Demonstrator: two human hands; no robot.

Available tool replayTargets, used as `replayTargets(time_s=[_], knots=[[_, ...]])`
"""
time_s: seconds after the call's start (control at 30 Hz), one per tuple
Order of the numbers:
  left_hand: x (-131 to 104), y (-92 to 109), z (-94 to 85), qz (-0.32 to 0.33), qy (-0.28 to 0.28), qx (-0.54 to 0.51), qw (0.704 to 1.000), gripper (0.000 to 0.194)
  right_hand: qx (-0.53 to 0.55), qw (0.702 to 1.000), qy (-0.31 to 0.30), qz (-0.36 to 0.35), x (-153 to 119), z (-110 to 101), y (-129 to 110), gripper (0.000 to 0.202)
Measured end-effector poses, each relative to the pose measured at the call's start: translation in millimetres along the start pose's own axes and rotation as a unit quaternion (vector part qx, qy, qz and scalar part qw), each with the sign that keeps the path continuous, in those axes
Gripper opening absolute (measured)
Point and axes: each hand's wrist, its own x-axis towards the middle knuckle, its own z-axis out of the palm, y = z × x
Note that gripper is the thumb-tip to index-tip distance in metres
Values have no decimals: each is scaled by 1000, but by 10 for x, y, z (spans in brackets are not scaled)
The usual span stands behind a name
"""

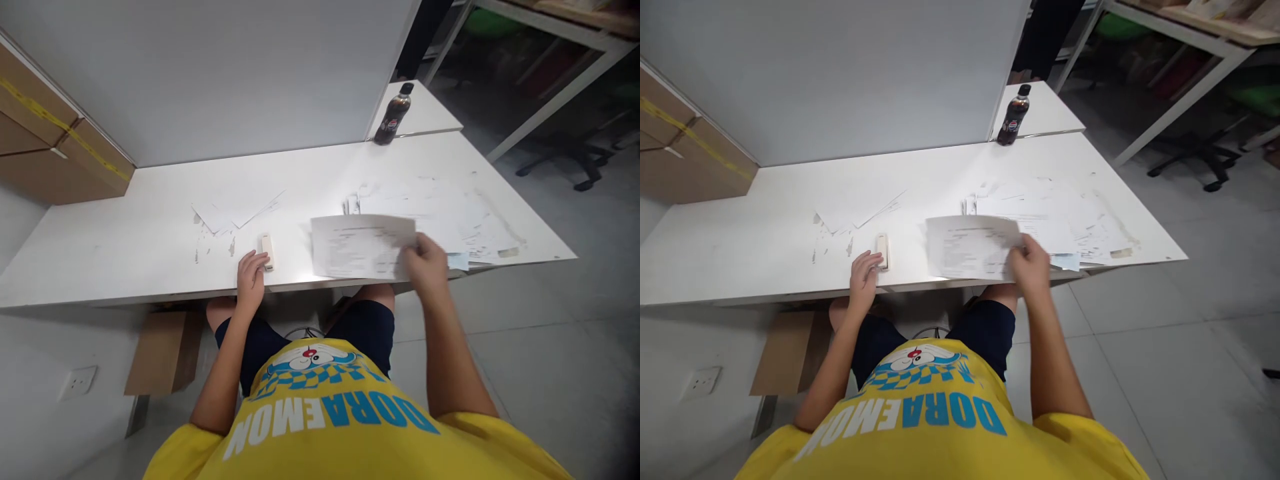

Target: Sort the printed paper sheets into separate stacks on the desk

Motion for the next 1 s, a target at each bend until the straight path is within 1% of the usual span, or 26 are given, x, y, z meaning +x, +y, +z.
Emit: replayTargets(time_s=[0.07,0.1,0.17,0.23,0.3,0.33,0.37,0.4,0.43,0.5,0.57,0.63,0.67,0.73,0.8,0.83,0.87,0.93,1.0], knots=[[113,-84,-94,32,-37,21,999,38,-35,999,27,10,335,-245,151,32],[201,-156,-139,52,-59,38,996,40,-65,996,53,-4,502,-340,218,34],[436,-358,-198,70,-91,76,990,43,-114,991,59,-45,795,-448,309,37],[711,-607,-190,35,-92,120,988,50,-137,985,58,-91,982,-443,315,38],[960,-847,-117,-25,-95,162,982,66,-143,977,71,-139,1021,-331,230,40],[1058,-945,-68,-53,-105,176,977,72,-144,972,77,-167,980,-241,159,42],[1132,-1020,-18,-74,-116,186,973,74,-143,967,77,-197,903,-129,77,44],[1182,-1070,26,-88,-123,192,970,71,-139,962,65,-227,793,-1,-11,45],[1209,-1095,60,-91,-126,197,968,64,-123,957,49,-259,657,140,-99,46],[1205,-1078,95,-69,-124,209,968,45,-74,947,9,-312,345,439,-257,43],[1155,-1006,95,-32,-125,224,966,30,-25,938,-37,-343,53,728,-382,39],[1094,-921,78,-11,-134,235,963,26,17,928,-93,-360,-141,982,-486,38],[1069,-886,68,-8,-137,238,962,25,33,924,-116,-363,-185,1099,-536,38],[1037,-841,53,-3,-139,231,963,26,49,921,-140,-360,-162,1328,-638,40],[1033,-834,48,7,-133,215,967,27,36,923,-150,-353,-24,1567,-742,43],[1039,-841,50,2,-126,211,969,29,18,923,-158,-351,66,1690,-791,47],[1048,-854,55,-16,-118,211,970,33,-10,922,-172,-347,156,1811,-835,52],[1066,-886,67,-79,-113,225,964,49,-77,917,-209,-330,303,2021,-897,59],[1075,-918,76,-126,-126,237,955,59,-131,912,-224,-317,374,2165,-920,59]])
